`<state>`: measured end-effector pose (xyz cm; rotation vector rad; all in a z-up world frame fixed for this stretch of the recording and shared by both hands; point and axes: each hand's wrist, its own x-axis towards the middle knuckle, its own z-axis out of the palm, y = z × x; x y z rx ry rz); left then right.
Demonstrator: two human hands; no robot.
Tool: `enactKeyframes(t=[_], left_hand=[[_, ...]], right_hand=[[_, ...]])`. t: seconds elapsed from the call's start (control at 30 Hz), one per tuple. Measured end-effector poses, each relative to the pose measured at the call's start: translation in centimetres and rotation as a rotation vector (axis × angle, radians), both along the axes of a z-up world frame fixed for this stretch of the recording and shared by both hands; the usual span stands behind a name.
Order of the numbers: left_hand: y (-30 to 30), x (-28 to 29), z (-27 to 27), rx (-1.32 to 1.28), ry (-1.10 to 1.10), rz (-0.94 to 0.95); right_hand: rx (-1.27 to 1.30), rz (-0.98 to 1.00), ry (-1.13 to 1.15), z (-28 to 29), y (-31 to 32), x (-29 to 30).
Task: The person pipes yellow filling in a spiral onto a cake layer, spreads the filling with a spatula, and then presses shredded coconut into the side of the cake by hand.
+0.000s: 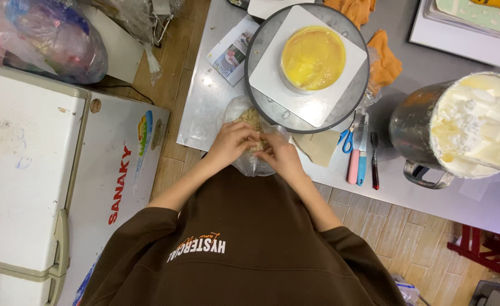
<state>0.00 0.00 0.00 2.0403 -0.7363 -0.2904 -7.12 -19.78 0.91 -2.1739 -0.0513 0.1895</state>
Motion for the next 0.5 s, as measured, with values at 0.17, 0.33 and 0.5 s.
enactKeyframes(t=[0.17,0.33,0.5], left_hand=[[0.5,0.9,1.3,-0.071,0.337,0.134],[2.1,2.1,1.9,-0.049,0.334,0.155],[0.1,2.1,1.6,0.004,0.37,0.042]], right_hand=[[0.179,-0.151,0.06,-0.7,0.0,0.5],[0.309,-0.164,0.21,-2.0,-1.2,0.5],[0.634,-0.102,0.234,-1.5,-0.4,1.5]])
